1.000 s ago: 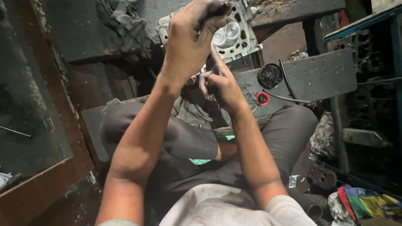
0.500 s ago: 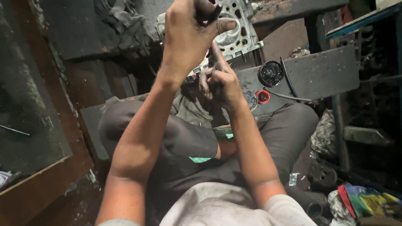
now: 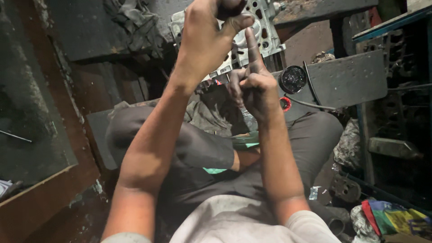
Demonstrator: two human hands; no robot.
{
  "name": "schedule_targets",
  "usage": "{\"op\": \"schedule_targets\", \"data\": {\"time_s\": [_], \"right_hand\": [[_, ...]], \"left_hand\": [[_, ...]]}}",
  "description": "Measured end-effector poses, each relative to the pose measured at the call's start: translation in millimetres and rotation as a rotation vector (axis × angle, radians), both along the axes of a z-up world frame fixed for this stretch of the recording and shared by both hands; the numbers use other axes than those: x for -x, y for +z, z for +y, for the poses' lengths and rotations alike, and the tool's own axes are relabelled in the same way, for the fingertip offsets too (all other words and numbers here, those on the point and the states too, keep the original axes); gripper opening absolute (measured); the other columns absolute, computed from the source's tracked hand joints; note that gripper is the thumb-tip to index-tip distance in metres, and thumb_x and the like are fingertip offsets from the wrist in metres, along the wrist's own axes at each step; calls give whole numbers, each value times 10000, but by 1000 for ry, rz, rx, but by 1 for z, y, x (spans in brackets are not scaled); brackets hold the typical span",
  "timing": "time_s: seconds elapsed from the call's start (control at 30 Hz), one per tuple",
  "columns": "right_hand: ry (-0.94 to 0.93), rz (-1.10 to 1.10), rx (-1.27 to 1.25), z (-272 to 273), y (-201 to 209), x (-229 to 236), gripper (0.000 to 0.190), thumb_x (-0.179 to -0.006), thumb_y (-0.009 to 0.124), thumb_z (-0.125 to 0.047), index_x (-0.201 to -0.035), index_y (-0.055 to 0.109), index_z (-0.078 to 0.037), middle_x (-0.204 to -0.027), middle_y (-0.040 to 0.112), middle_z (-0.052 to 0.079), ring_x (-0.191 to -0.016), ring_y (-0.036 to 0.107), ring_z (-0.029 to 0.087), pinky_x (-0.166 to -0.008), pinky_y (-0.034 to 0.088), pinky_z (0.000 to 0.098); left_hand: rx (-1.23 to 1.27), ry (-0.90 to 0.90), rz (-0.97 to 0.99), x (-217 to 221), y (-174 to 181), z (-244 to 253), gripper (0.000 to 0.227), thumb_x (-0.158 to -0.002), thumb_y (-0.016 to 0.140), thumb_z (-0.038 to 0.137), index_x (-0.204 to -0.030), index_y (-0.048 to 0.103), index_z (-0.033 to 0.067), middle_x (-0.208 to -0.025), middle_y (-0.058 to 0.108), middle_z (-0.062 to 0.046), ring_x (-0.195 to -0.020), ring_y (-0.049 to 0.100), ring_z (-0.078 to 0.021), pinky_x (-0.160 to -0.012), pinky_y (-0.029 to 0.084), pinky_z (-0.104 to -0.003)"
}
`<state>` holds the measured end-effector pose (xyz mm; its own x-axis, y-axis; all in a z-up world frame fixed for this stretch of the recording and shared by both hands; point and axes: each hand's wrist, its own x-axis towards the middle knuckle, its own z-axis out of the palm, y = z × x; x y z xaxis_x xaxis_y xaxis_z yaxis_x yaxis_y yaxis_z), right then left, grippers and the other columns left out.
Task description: The person sits on the floor and works on a metal engine cylinder head. They use a screwdriver to manipulate components inside the cylinder head and repeatedly rub their hands together, likely to spread grease or oil, before continuing to work on the part.
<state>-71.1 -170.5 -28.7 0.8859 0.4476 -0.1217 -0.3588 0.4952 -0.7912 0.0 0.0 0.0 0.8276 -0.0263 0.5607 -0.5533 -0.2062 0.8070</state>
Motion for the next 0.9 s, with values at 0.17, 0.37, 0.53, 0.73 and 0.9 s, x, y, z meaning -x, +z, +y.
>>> {"op": "schedule_targets", "data": {"time_s": [0.17, 0.37, 0.53, 0.73, 0.9], "right_hand": [[26, 21, 281, 13, -18, -4, 1018, -827, 458, -39, -1694, -37, -240, -667, 579, 124, -494, 509, 185, -459, 450, 301], [-5, 9, 396, 25, -23, -6, 931, -896, 456, -46, -1692, -1, -205, -631, 577, 106, -472, 530, 164, -414, 439, 285], [-3, -31, 355, 29, -19, -9, 974, -857, 454, -11, -1678, -27, -220, -618, 559, 107, -460, 520, 170, -403, 432, 292], [-22, -174, 83, -4, 4, 11, 969, -822, 480, -4, -1722, 166, -174, -670, 551, 115, -536, 504, 192, -508, 458, 323], [26, -241, 1253, -4, -22, 45, 580, -906, 529, -82, -1476, 627, -117, -999, 763, 183, -819, 666, 293, -770, 581, 389]], "left_hand": [[44, -89, -87, 5, 6, 0, 179, -943, 730, 26, -1091, 648, -34, -1005, 722, -139, -945, 726, -246, -843, 565, -337], [43, -2, 17, 10, 9, -3, 207, -934, 798, 47, -1060, 649, -23, -979, 727, -115, -922, 747, -220, -831, 583, -326], [47, -70, -100, 10, 4, 2, 138, -1071, 708, 2, -1204, 673, -17, -1111, 737, -123, -1045, 747, -228, -921, 587, -330], [-31, -20, 27, 2, 2, 1, 279, -931, 869, 78, -1072, 658, -38, -1008, 724, -136, -918, 743, -207, -828, 591, -323], [47, -84, -1, 5, 7, 3, 180, -895, 749, -71, -1039, 645, -41, -974, 718, -139, -917, 732, -210, -831, 589, -340]]}}
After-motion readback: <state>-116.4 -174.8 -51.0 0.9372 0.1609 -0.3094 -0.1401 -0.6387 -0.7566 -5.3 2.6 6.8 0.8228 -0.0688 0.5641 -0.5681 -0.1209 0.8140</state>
